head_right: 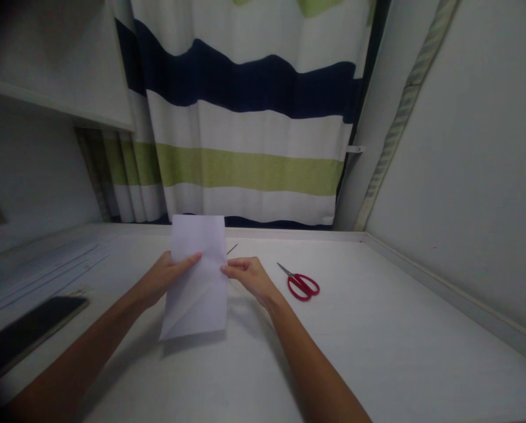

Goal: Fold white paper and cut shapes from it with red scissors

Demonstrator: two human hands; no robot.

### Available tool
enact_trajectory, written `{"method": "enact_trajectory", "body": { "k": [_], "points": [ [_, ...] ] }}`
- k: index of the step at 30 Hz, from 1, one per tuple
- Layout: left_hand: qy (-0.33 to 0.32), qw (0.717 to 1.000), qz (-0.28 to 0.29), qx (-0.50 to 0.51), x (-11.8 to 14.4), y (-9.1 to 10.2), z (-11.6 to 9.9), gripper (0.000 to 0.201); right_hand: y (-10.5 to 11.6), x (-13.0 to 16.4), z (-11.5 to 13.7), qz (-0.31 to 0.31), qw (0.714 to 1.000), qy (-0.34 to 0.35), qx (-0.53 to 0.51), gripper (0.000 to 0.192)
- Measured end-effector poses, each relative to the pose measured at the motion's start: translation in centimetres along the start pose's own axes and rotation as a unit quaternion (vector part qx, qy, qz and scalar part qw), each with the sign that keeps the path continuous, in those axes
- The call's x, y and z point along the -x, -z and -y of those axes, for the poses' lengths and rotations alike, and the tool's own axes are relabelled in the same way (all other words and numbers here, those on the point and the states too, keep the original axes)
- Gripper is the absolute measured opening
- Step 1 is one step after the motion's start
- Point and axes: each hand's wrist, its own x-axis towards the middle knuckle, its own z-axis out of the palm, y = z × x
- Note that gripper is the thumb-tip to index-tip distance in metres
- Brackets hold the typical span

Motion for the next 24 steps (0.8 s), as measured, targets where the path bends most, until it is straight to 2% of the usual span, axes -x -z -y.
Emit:
{"method": "enact_trajectory", "body": {
  "k": [5, 8, 11, 15, 18, 24],
  "points": [
    [0.003, 1.0, 0.019, -0.016, 0.05, -0.36, 0.25, 0.046, -0.28, -0.1, -0.24, -0.056, 0.998, -0.014, 0.024, 0.025],
    [0.006, 1.0, 0.025, -0.018, 0.04, -0.31, 0.19, 0.046, -0.29, 0.01, 0.07, -0.044, 0.998, -0.018, 0.037, 0.026],
    [0.015, 0.999, 0.031, -0.013, 0.19, -0.38, 0.0, 0.044, -0.18, -0.09, -0.07, -0.023, 0.997, 0.011, 0.071, 0.028],
    [0.02, 0.998, 0.063, 0.004, 0.43, -0.67, -0.13, 0.043, 0.04, -0.4, -0.61, -0.055, 0.993, 0.025, 0.1, 0.029],
    [0.015, 0.998, 0.064, -0.001, 0.43, -0.82, -0.02, 0.042, 0.1, -0.39, -0.53, -0.075, 0.993, 0.006, 0.086, 0.029],
    [0.024, 0.997, 0.07, -0.001, 0.48, -0.91, 0.13, 0.041, 0.09, -0.08, 0.03, -0.024, 1.0, 0.005, 0.001, 0.028]
  ]
}}
